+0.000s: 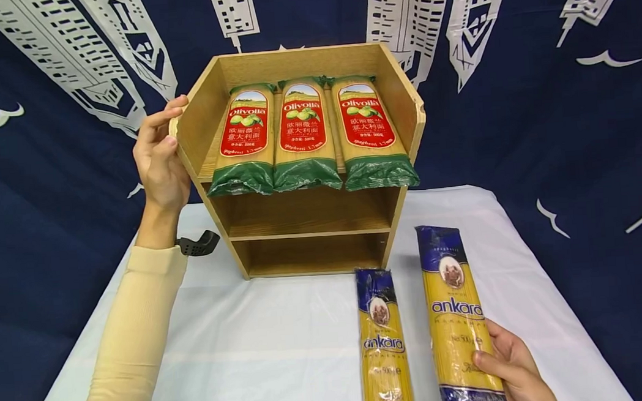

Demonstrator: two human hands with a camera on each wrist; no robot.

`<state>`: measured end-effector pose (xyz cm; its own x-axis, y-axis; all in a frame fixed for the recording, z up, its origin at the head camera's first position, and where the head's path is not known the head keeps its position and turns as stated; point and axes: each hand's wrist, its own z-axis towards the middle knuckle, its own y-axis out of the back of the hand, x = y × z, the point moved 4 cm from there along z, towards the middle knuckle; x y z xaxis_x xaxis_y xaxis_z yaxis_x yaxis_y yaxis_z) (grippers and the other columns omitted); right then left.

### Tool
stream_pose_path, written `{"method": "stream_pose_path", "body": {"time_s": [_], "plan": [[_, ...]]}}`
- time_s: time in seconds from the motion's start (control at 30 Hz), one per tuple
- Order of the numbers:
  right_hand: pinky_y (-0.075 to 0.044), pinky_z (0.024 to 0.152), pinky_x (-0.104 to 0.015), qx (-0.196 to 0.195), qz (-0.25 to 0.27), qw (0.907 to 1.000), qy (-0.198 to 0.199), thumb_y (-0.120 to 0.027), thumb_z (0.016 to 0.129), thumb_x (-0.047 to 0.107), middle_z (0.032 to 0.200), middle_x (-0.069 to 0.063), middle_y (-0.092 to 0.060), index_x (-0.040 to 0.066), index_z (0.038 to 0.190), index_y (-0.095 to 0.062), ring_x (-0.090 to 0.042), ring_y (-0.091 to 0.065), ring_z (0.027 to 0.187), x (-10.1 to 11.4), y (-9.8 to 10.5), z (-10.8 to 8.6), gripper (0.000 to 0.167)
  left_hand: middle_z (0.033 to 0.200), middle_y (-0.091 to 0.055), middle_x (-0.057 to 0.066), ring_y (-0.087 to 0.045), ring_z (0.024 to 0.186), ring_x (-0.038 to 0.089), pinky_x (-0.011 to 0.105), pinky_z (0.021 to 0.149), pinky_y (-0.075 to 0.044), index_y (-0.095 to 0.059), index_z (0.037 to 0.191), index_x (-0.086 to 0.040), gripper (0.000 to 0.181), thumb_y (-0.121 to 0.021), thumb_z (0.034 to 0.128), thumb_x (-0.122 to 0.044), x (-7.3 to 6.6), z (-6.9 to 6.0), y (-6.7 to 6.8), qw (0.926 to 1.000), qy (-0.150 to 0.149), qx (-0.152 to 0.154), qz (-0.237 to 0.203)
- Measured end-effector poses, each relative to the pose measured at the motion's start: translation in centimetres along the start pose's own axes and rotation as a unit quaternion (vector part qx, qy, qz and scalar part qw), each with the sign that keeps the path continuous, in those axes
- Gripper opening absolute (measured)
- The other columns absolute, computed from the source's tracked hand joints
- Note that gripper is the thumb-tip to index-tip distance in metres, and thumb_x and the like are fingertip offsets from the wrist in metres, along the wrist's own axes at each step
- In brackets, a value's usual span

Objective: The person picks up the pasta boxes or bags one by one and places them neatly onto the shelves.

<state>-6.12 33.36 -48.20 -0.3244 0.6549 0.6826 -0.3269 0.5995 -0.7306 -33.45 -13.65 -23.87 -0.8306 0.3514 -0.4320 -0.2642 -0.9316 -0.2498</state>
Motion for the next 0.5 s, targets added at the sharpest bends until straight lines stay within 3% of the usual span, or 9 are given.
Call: {"method": "stream_pose_path", "body": {"time_s": [0.23, 0.5], "plan": [[-0.054, 0.093, -0.046, 0.073, -0.067, 0.9922, 0.076, -0.030, 0.101, -0.011, 0.134, -0.022, -0.059, 0.007, 0.155, -0.038, -0.035, -0.065, 0.116, 0.8, -2.5, -0.2, 0.058, 0.132, -0.064, 0.018, -0.047, 0.137, 0.034, 0.047, 0.117, -0.032, -0.068, 0.113, -0.001, 0.038, -0.047, 0.0819, -0.008, 0.0, -0.1, -0.1, 1.0000, 0.000, 0.000, 0.000], [-0.053, 0.094, -0.047, 0.107, -0.092, 0.9867, 0.081, -0.046, 0.101, 0.000, 0.135, -0.025, -0.057, 0.003, 0.157, -0.032, -0.036, -0.065, 0.116, 0.6, -5.1, 0.3, 0.058, 0.132, -0.063, 0.019, -0.047, 0.137, 0.034, 0.047, 0.117, -0.033, -0.067, 0.114, -0.001, 0.039, -0.047, 0.0816, -0.008, 0.1, 0.0, -0.1, 1.0000, 0.003, -0.002, 0.002]]}}
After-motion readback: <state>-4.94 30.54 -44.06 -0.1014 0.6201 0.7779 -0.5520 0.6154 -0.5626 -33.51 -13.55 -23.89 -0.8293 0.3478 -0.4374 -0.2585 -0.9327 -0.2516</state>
